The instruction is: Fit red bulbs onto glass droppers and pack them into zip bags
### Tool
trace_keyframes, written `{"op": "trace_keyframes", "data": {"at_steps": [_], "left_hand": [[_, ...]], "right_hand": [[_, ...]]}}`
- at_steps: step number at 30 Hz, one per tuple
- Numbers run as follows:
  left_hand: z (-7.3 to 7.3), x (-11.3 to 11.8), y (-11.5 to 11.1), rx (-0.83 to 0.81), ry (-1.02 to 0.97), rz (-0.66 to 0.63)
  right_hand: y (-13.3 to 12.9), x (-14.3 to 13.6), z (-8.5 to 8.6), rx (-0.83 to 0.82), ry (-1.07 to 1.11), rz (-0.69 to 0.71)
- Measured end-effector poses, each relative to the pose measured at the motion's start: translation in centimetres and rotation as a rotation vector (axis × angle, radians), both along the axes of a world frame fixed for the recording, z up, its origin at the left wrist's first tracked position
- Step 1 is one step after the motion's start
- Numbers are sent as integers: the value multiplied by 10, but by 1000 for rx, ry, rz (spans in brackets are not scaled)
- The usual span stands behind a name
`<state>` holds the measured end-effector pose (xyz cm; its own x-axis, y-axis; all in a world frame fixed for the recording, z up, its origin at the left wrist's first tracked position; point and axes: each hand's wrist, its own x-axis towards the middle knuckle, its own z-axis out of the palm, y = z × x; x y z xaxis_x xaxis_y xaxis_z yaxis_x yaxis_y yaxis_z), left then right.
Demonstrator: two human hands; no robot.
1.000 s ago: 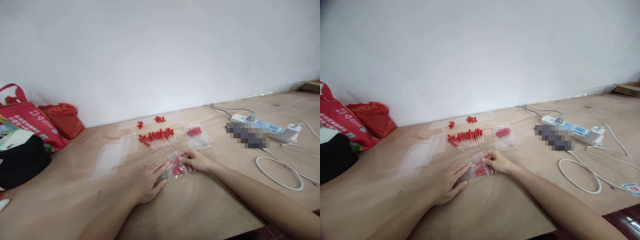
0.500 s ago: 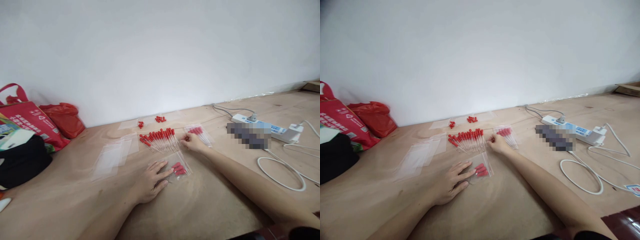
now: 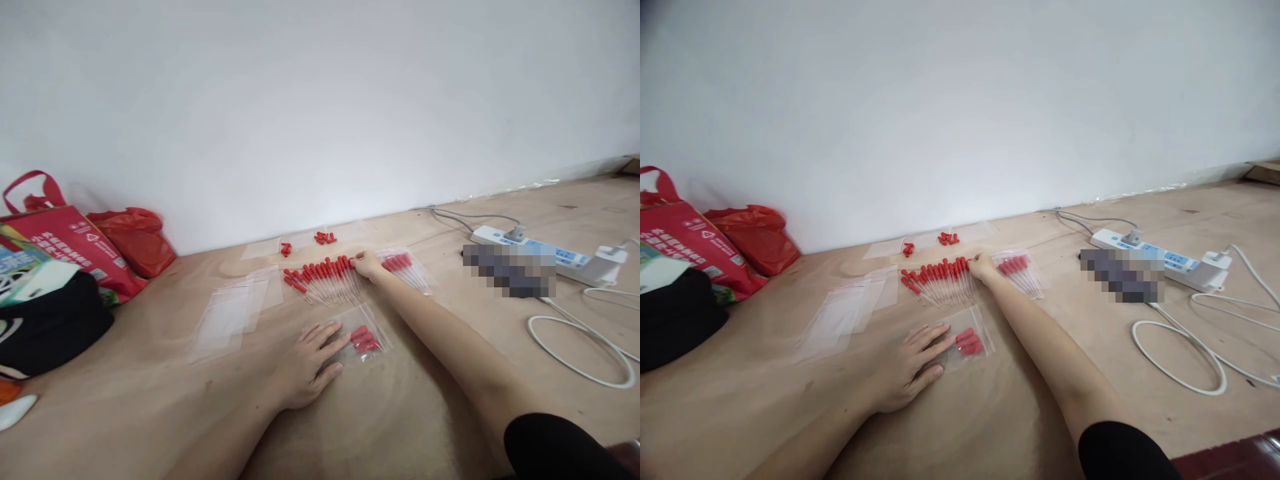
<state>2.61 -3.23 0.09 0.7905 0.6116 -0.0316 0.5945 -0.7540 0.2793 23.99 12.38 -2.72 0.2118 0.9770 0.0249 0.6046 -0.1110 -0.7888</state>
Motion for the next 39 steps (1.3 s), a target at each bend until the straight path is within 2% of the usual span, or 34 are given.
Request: {"op": "trace_keyframes", "data": {"at_steps": [5, 9, 11, 14, 18, 21, 26, 32, 39], "left_hand": [[1, 0, 0, -2, 7, 2], [1, 1, 0, 5, 6, -1], [0, 1, 0, 10, 8, -1], [0, 0, 0, 15, 17, 0], [0, 0, 0, 14, 31, 13], [1, 1, 1, 14, 32, 11], [1, 1, 0, 24, 4, 6], [1, 1, 0, 19, 33, 5], [0, 1, 0, 21, 4, 21]], "right_hand": [[-14, 6, 15, 25, 285, 10], [-38, 26, 30, 115, 487, 45], [-55, 40, 30, 192, 593, 46], [-83, 58, 18, 363, 852, 61], [-112, 64, -3, 382, 887, -6], [-121, 57, -8, 336, 915, -34], [-124, 44, -7, 278, 917, -40], [-125, 45, -5, 296, 914, -82], [-135, 26, -3, 134, 1067, -31]]}}
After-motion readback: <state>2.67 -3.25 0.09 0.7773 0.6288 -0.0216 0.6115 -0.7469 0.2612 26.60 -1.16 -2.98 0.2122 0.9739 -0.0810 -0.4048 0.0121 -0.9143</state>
